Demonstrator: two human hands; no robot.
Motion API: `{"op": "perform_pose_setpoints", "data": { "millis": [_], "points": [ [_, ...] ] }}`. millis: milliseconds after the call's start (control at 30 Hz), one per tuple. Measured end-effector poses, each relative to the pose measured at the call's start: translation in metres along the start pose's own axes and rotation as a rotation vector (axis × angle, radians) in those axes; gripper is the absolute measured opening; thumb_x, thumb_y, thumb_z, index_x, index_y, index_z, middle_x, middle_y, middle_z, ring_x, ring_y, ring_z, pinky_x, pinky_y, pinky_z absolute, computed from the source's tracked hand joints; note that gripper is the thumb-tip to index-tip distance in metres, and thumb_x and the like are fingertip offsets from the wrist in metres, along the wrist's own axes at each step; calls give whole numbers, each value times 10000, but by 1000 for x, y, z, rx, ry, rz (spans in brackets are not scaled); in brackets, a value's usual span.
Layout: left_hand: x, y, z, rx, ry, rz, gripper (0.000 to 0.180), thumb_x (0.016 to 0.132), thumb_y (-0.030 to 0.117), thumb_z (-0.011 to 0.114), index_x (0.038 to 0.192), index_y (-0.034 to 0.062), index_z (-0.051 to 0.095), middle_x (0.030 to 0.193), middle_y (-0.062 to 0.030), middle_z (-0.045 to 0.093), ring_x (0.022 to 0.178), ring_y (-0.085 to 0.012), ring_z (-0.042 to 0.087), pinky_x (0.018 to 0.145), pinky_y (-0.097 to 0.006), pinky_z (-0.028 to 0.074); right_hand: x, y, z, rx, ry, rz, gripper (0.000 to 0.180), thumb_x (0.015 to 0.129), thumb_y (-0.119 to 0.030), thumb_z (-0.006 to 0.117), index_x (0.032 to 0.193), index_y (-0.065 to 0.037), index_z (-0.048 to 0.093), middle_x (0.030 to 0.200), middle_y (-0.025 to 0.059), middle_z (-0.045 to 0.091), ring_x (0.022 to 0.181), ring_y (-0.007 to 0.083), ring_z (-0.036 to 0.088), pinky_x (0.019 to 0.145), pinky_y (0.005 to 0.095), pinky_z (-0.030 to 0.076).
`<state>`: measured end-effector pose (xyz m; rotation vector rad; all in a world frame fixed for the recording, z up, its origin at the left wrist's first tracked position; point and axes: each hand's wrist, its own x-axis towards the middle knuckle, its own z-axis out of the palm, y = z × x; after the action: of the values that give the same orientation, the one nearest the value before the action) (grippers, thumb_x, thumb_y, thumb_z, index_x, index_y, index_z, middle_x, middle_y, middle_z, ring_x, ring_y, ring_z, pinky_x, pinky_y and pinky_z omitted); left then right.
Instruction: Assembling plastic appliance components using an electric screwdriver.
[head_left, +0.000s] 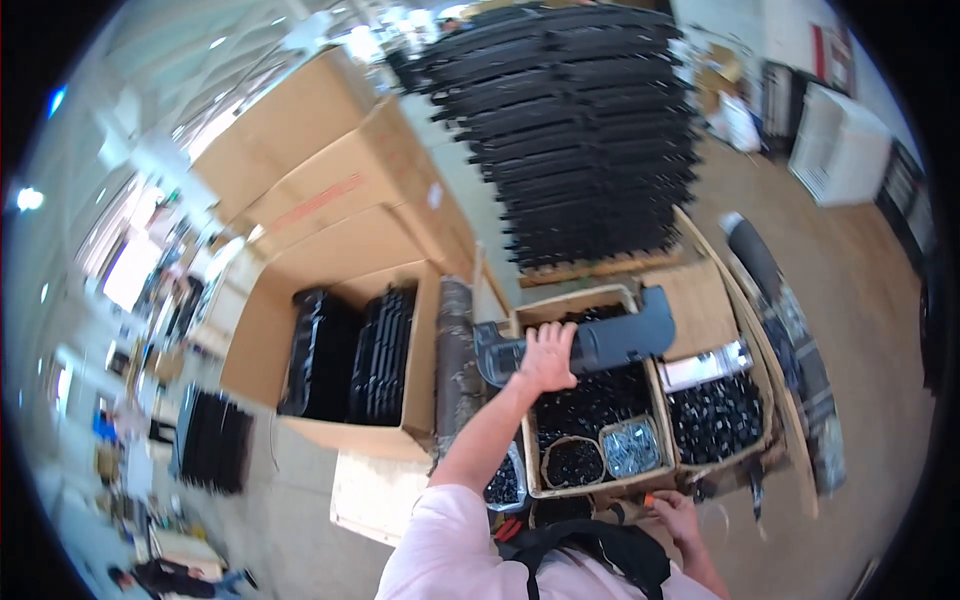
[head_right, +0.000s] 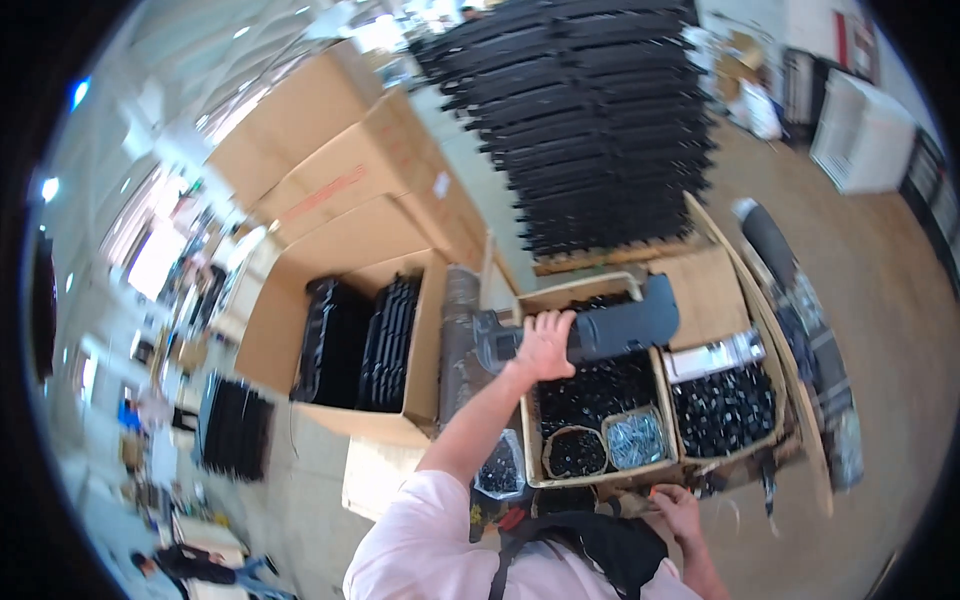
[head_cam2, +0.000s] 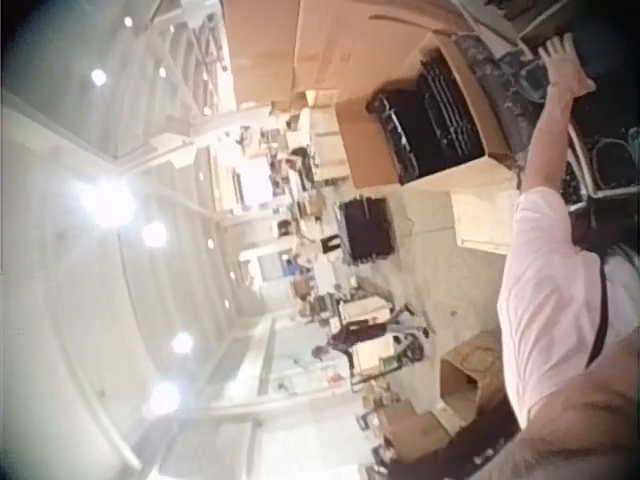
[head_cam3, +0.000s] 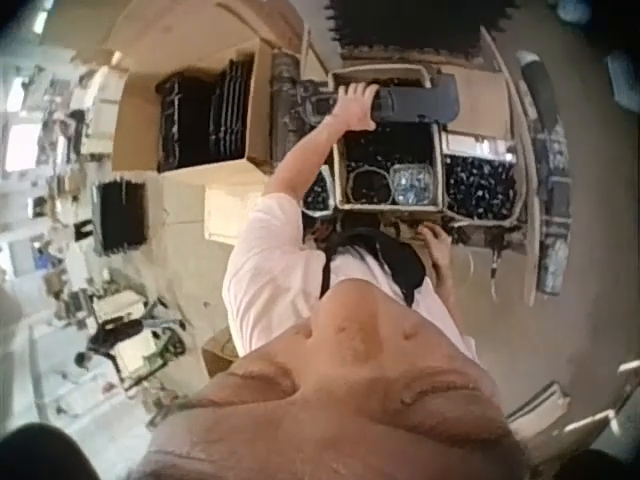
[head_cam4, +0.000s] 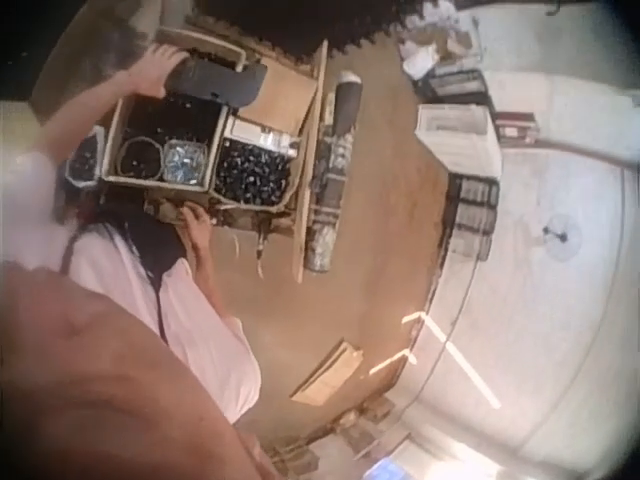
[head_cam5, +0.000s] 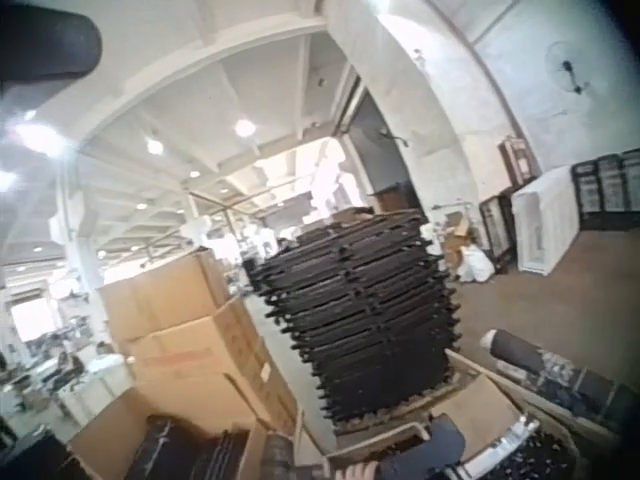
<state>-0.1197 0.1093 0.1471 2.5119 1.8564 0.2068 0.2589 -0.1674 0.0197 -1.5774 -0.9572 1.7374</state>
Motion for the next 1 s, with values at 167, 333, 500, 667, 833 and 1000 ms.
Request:
{"op": "perform_pose_setpoints", "data": {
  "millis": [167,333,500,667,833,1000],
  "points": [
    [-122,24,-59,-236,192,-244,1105,589,340,884,1539,82,383,1396,-215,516,1341,-414,479,1126,-546,377,21,-85,41,-163,-260,-24,363,989,-177,676,1278,44,671,1099,163,771,910,182,743,756,303,594],
    [-237,47,-96,-615,330,-545,1140,622,348,910,1572,50,356,1458,-251,503,1377,-423,476,1185,-500,364,40,-136,87,-415,-519,-198,431,955,-236,716,1290,34,685,1132,141,773,990,196,740,885,331,591],
    [-325,65,-77,-979,655,-866,1115,654,337,913,1554,-32,369,1482,-266,503,1414,-349,488,1200,-425,372,23,-167,146,-590,-711,-277,436,958,-265,721,1297,7,697,1158,112,775,1059,181,726,968,334,562],
    [-377,80,-54,-966,758,-1078,1126,656,364,917,1545,-60,369,1462,-282,521,1384,-358,516,1180,-426,393,14,-137,168,-557,-1014,-252,391,986,-238,735,1309,-21,701,1157,103,778,1021,143,719,929,309,574],
    [-398,105,-46,-913,745,-1169,1129,654,398,909,1520,-102,386,1416,-287,563,1331,-352,564,1148,-434,430,2,-111,175,-683,-1209,-165,403,997,-213,740,1334,-2,675,1159,99,766,1074,141,712,974,301,562],
    [-413,119,-47,-786,685,-1177,1142,639,418,909,1542,-52,391,1450,-288,532,1358,-392,531,1171,-456,410,-14,-122,187,-761,-1293,-217,394,1005,-242,730,1326,-17,686,1130,93,764,1037,128,710,950,301,570]
  ]
}}
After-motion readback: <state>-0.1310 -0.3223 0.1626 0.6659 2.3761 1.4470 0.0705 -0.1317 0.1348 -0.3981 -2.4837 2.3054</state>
